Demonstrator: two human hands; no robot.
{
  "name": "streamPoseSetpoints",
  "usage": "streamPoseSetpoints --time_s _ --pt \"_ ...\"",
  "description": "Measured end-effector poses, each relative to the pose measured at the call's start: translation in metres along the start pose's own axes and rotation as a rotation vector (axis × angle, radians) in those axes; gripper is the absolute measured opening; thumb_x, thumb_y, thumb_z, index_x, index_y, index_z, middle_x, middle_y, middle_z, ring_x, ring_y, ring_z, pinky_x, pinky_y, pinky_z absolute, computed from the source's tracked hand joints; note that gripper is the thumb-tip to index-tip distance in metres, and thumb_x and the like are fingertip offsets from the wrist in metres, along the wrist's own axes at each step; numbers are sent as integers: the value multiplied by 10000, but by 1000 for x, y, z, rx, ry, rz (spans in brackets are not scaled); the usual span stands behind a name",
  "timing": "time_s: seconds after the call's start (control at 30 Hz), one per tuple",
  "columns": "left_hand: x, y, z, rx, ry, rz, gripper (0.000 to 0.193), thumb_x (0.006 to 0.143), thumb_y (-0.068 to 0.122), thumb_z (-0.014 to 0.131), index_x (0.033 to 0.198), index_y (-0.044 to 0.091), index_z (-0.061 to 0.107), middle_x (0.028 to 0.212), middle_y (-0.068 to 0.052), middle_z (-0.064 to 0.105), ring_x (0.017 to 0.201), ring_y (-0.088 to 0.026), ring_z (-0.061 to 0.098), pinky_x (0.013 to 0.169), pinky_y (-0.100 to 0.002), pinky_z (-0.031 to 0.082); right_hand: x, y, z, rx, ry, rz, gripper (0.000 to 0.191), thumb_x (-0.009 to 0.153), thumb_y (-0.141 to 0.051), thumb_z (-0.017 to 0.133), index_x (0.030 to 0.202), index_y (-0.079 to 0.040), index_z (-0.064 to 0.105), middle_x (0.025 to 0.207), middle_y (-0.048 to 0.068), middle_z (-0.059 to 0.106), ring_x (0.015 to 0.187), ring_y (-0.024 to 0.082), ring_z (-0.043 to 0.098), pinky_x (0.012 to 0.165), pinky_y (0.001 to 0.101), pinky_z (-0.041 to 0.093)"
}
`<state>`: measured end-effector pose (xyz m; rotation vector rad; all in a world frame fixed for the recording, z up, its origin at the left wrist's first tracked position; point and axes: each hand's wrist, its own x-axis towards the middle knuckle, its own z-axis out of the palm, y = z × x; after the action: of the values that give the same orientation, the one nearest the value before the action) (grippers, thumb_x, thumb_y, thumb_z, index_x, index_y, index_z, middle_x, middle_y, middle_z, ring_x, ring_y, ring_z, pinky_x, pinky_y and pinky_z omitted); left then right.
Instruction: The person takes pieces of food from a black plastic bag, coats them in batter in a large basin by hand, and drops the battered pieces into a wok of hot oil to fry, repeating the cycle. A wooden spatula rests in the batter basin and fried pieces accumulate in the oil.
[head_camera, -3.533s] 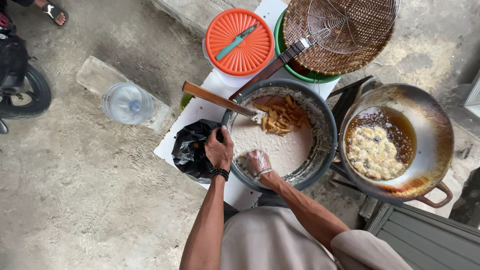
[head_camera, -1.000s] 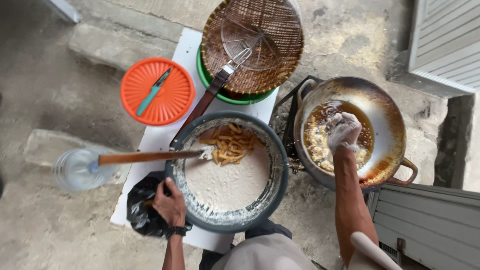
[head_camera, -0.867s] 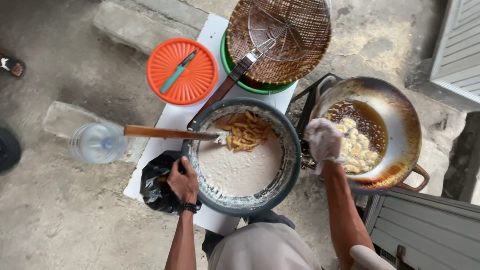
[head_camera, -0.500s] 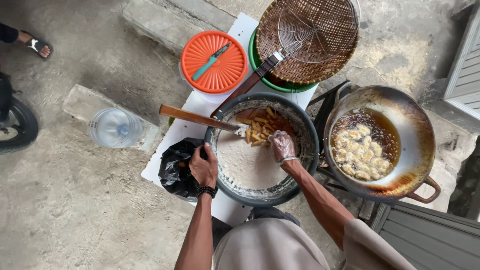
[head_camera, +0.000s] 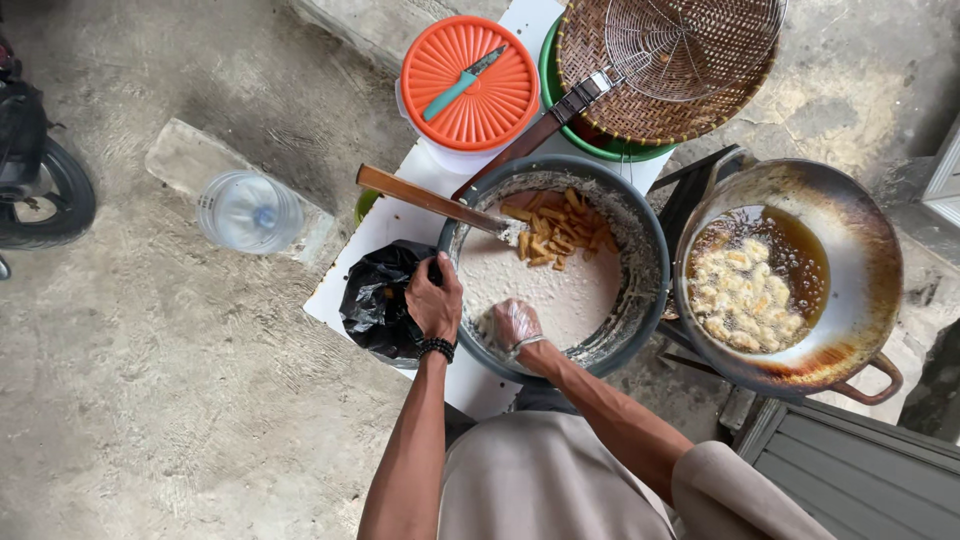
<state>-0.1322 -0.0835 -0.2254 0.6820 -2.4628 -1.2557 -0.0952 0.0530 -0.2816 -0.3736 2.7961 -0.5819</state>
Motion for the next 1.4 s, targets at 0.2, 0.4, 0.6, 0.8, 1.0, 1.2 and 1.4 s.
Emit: streamPoseSetpoints --time_s 0.2,0.4,0.6,0.8,1.0,1.2,1.4 --pt "2 0 0 3 4 7 426 982 411 623 967 10 766 905 -211 762 790 -387 743 686 -449 576 -6 -8 -12 246 -20 -41 236 595 -84 677 805 -58 781 707 289 673 652 455 690 628 507 579" --pt "0 0 0 -11 7 29 439 982 410 619 968 -4 765 899 -217 759 785 -390 743 685 -446 577 -11 -19 -13 298 -7 2 130 791 -115 655 763 -15 735 730 290 650 702 451 682 658 524 565" --pt "0 -2 4 -12 -8 36 446 987 398 611 974 -22 762 891 -216 760 765 -384 744 664 -436 572 -14 -3 8 117 67 75 137 769 -84 640 776 34 710 782 309 668 727 478 688 623 540 569" --pt "-3 -12 11 16 -17 47 434 992 380 612 972 -27 759 863 -222 752 749 -388 736 654 -441 562 -2 15 16 130 -200 20 192 805 -142 677 867 18 763 897 305 725 823 418 718 719 480 590" --pt "-9 -26 25 26 22 135 416 1022 367 612 962 -19 754 870 -227 748 772 -392 734 674 -442 566 -27 68 -37 1136 -349 177 250 949 -186 638 1051 3 766 900 89 757 774 160 673 700 349 585" --pt "-16 -36 37 72 -11 185 451 1069 356 616 1043 -74 750 940 -264 740 817 -396 728 749 -445 559 -113 153 -122 1452 60 57 369 919 -278 683 1210 -51 688 1051 79 752 919 160 739 855 315 623" --pt "-22 -38 46 101 -40 201 477 1104 350 591 1074 -101 743 940 -257 738 790 -380 702 748 -445 541 -179 333 -131 1305 516 718 295 928 -166 661 1172 -6 711 1074 128 750 882 160 710 774 316 575"
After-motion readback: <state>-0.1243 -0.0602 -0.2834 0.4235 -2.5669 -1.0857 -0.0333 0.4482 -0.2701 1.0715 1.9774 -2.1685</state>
